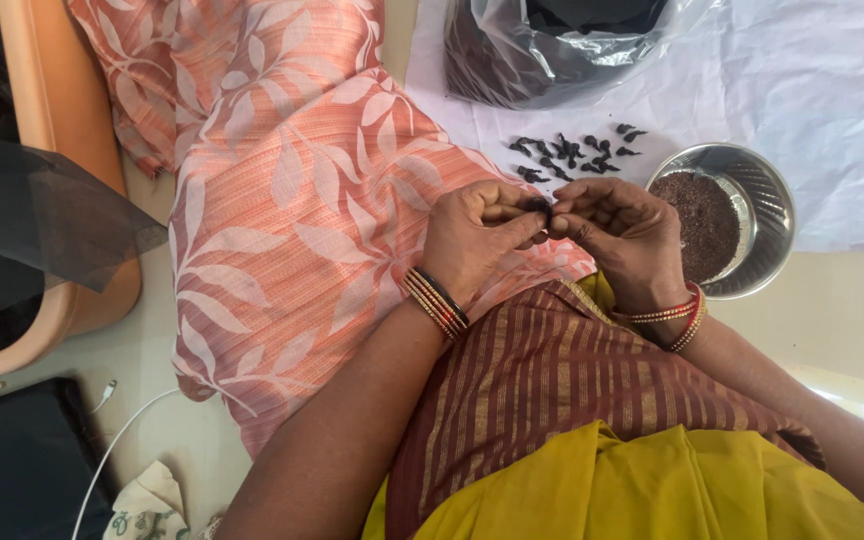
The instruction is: The person is assembling small pouches by placing seeds or spices onto mesh fabric squares and folding them to secure the contents.
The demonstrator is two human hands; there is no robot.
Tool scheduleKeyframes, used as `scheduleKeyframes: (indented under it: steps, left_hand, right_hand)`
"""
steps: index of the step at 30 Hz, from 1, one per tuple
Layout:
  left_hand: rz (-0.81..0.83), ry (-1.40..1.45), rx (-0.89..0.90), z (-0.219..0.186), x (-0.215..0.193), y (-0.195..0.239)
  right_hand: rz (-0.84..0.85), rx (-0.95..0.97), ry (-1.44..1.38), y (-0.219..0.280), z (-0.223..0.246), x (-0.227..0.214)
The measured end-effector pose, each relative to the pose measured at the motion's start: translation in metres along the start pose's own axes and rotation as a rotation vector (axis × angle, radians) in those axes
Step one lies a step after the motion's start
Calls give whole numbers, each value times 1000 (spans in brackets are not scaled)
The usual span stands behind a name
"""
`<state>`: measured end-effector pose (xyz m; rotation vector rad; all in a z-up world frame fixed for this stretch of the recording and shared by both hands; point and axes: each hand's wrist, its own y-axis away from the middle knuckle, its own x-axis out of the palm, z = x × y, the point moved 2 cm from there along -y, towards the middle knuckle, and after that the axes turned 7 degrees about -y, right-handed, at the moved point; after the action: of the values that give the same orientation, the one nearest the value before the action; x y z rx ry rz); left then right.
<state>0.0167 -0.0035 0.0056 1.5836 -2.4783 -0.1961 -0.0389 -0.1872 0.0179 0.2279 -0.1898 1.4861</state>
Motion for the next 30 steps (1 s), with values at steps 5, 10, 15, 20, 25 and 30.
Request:
scheduleKeyframes:
  steps: [5, 10, 15, 20, 25, 30]
  left_hand:
    - [-105, -366, 137, -26, 1, 7]
    - [-30, -492, 180, -23, 0, 6]
    - [47, -367, 143, -15, 2, 8]
    - [101, -127, -27, -16, 4, 4]
    - [178, 87, -37, 2, 4, 0]
    - [223, 287, 3, 9, 2, -2]
  right_hand:
    - [93, 91, 40, -2, 17, 13]
    - [340, 24, 354, -1, 35, 22]
    - [369, 60, 548, -4, 46, 20]
    - [265, 166, 439, -3, 41, 13]
    - [228, 206, 443, 0, 46, 16]
    - [25, 160, 395, 0, 43, 12]
